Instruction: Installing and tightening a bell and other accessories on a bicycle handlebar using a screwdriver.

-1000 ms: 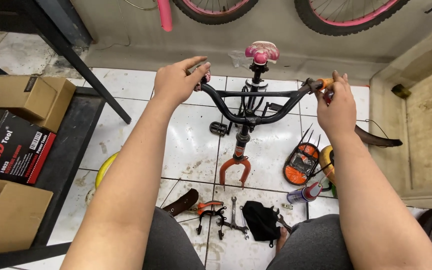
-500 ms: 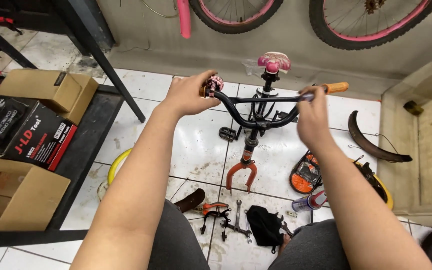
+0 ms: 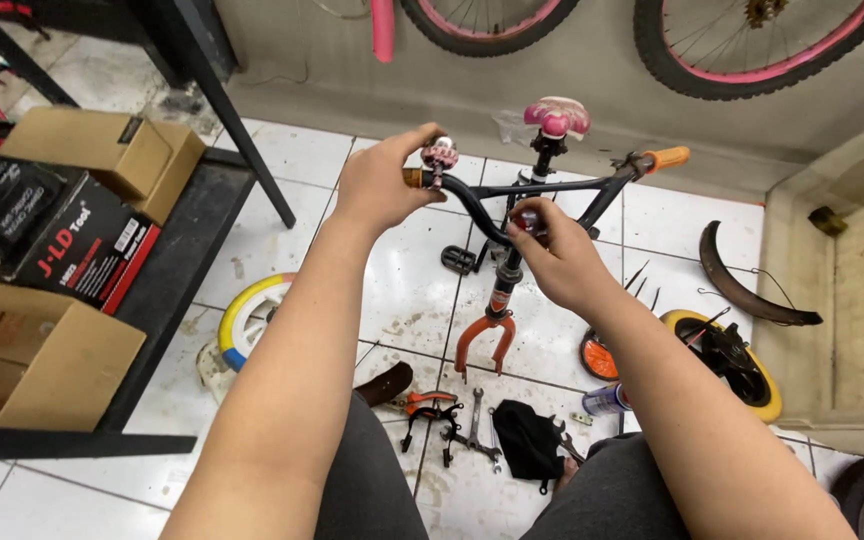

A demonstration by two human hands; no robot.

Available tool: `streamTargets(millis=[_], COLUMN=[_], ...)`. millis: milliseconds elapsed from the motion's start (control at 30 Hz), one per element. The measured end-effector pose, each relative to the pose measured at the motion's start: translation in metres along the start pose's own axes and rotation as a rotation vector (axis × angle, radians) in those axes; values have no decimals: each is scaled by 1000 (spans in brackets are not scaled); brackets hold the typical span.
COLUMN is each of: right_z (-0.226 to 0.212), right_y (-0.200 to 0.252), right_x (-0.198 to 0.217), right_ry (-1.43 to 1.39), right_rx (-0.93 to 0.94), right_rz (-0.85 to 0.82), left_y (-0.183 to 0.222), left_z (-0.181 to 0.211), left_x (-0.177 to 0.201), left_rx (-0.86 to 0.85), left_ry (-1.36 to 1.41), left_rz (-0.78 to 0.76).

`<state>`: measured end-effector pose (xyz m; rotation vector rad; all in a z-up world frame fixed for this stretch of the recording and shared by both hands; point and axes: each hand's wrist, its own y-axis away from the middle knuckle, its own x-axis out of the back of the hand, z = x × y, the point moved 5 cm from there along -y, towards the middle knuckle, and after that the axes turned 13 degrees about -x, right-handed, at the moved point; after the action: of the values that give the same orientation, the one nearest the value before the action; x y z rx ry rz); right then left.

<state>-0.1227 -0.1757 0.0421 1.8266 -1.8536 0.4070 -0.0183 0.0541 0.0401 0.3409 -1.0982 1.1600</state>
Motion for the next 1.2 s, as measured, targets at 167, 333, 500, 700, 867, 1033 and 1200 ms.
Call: streamTargets(millis=[167,333,500,700,867,1033,1200], right_z=[-3,2,-7,11,12,15,46], right_y=[2,-2,1,-3,2,8,-3], right_x=[-14,-22,-32,-52,-62,-85,-129], right_ry=[80,92,-137,-374,-598,-1084,-1466], right_rx=[25,32,92,-53,-225,-454,-541], right_rz=[-55,-48,21,93,57,14,-37], left_y=[2,5,6,9,11,10,14], left_z=[-5,-5,-4,4,8,15,8], left_x=[-5,-12,-10,-2,5,11,12], left_rx=[-139,-299,-373,-445,-458,-470,-427], left_ry=[-45,-156,-170,-148,-96,-59,-1], left_rz=[113,274,291,321,302,269,182])
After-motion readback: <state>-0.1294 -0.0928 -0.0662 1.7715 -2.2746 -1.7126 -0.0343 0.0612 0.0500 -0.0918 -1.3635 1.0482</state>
